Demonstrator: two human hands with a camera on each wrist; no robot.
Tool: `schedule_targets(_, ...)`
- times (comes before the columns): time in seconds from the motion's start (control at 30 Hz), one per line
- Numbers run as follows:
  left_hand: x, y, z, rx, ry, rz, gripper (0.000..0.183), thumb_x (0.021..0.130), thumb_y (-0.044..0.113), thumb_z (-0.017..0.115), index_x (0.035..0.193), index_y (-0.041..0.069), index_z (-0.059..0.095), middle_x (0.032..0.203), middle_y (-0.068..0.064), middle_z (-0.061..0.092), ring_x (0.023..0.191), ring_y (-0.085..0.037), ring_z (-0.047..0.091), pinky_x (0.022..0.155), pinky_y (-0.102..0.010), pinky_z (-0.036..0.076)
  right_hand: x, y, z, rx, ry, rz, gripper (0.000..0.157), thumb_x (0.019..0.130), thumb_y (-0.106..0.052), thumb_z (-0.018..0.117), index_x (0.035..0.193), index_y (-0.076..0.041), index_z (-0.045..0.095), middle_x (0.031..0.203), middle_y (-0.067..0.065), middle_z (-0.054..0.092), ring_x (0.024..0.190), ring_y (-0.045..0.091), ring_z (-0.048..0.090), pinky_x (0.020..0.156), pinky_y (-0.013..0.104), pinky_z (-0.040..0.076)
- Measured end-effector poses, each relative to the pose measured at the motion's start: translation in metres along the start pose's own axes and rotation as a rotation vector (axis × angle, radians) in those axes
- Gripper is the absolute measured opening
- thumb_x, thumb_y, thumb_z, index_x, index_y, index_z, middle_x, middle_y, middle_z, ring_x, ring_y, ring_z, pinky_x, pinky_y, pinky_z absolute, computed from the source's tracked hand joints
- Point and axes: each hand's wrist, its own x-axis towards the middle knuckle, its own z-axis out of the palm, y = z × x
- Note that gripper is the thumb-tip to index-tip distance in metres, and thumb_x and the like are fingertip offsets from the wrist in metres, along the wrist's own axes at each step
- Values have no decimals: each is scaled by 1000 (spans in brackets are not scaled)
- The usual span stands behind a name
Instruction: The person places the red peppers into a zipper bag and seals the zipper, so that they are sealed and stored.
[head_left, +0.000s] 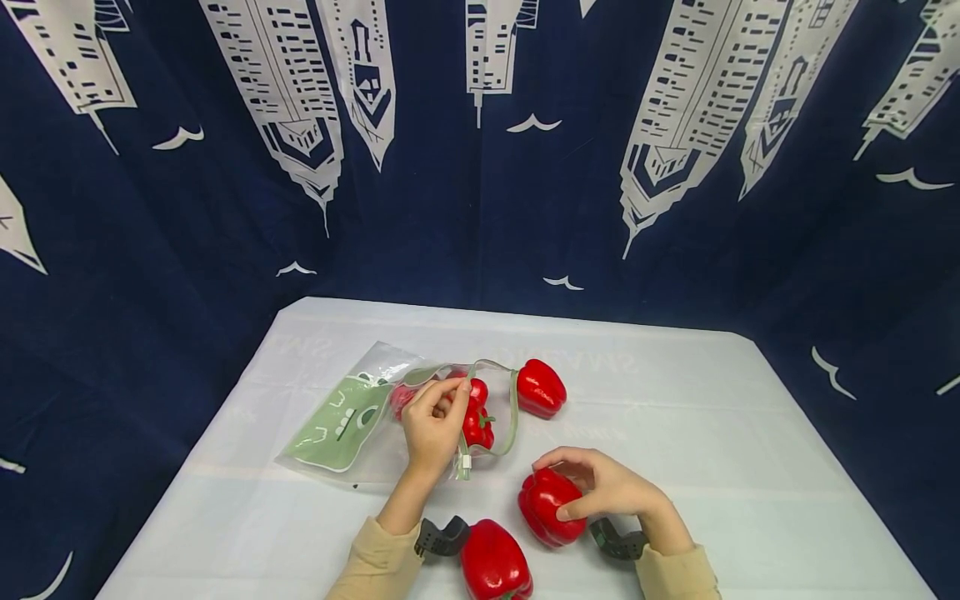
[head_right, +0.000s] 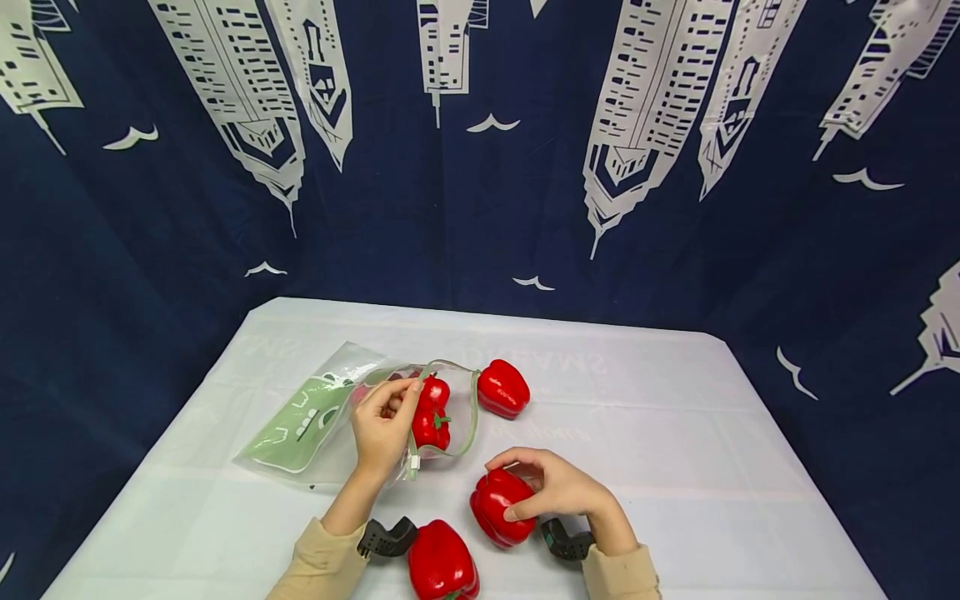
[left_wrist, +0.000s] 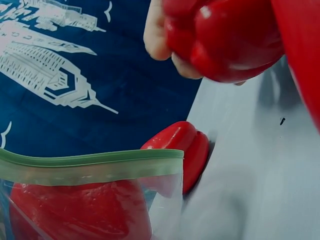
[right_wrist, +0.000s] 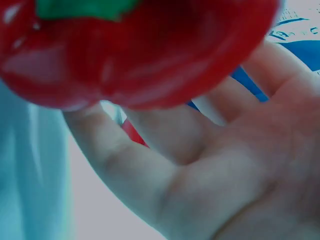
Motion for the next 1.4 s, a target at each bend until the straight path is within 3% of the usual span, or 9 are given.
schedule_targets(0.33,0,0,0,0,5,10,6,74,-14,69,78,-9,68,58,-12,54,45,-15,44,42,-14,34,9,-8,-4,-90,132,0,59,74,-9,74,127,-1,49,122,20,51,110,41,47,77,39,54)
schedule_targets(0.63,0,-1,0,-6,5,17,5,74,-13,69,77,-9,67,59,-12,54,45,-14,43,42,-13,32,23,-18,-6,-128,245,-60,58,75,-7,73,127,-1,49,123,20,51,107,39,50,76,38,54)
schedule_targets(0.8,0,0,0,3,7,7,5,74,-12,69,78,-9,68,58,-12,55,45,-14,44,42,-13,33,33,-24,-4,-144,329,-46,56,76,-10,73,127,-3,51,123,20,50,110,39,48,75,37,54)
schedule_targets(1.07,0,-1,2,0,4,4,5,74,-12,69,77,-9,68,59,-12,55,46,-15,44,43,-13,34,51,-30,0,-103,408,-1,56,77,-12,73,127,0,51,127,21,48,114,38,46,78,37,53)
schedule_targets(1.33,-10,-33,6,-9,-1,-3,3,78,0,72,81,-1,71,61,-4,57,47,-9,45,42,-13,35,63,-34,4,-25,467,32,56,80,-13,69,129,3,49,138,19,38,117,37,48,83,39,51)
schedule_targets(1.4,-8,-26,4,-14,-3,-2,3,78,-2,71,80,-2,71,61,-6,56,47,-10,45,42,-13,35,64,-35,7,-8,489,44,56,80,-12,69,130,2,49,139,18,38,117,37,48,84,39,51)
